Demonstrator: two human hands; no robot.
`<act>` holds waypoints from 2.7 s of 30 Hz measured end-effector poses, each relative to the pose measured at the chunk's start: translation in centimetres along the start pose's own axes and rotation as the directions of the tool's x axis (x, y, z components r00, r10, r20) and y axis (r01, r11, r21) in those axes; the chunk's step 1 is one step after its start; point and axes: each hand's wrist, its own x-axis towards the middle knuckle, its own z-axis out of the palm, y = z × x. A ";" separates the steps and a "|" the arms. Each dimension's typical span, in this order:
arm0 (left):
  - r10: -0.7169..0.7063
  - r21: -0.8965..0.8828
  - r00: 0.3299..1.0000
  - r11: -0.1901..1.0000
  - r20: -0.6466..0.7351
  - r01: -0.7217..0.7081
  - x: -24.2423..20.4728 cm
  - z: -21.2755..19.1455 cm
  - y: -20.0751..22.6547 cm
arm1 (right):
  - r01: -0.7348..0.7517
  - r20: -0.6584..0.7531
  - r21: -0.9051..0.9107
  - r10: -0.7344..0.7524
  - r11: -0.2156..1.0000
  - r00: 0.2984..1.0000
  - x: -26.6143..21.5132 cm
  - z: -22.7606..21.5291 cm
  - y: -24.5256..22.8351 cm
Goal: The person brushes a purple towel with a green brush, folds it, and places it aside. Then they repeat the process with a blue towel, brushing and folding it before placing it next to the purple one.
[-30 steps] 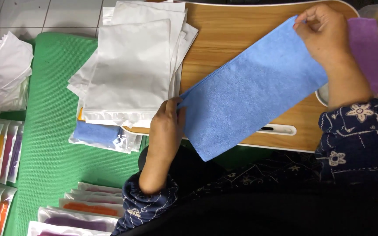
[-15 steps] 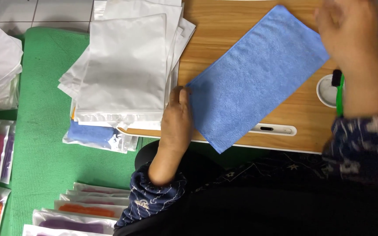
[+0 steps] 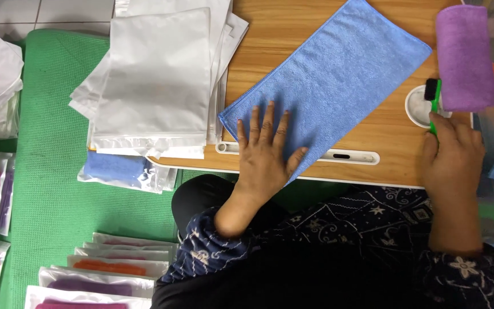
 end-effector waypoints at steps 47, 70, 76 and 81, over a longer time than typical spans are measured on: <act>-0.008 0.008 0.997 1.000 0.083 0.007 0.2 -0.4 0.2 | 0.383 0.202 0.082 -0.392 0.920 0.898 4.4 0.7 -7.4; -0.007 -0.023 0.999 1.000 0.039 0.008 0.0 -0.2 0.0 | 0.000 0.337 -0.147 0.051 0.989 0.940 11.0 2.5 -4.9; -0.022 -0.015 0.995 1.000 0.101 0.024 0.1 -0.2 0.1 | 0.402 0.210 -0.084 -0.378 0.912 0.902 8.9 4.3 -9.5; -0.017 0.011 0.996 1.000 0.086 0.016 0.0 -0.1 0.0 | -0.047 0.349 -0.171 0.105 0.984 0.931 11.9 5.8 -3.1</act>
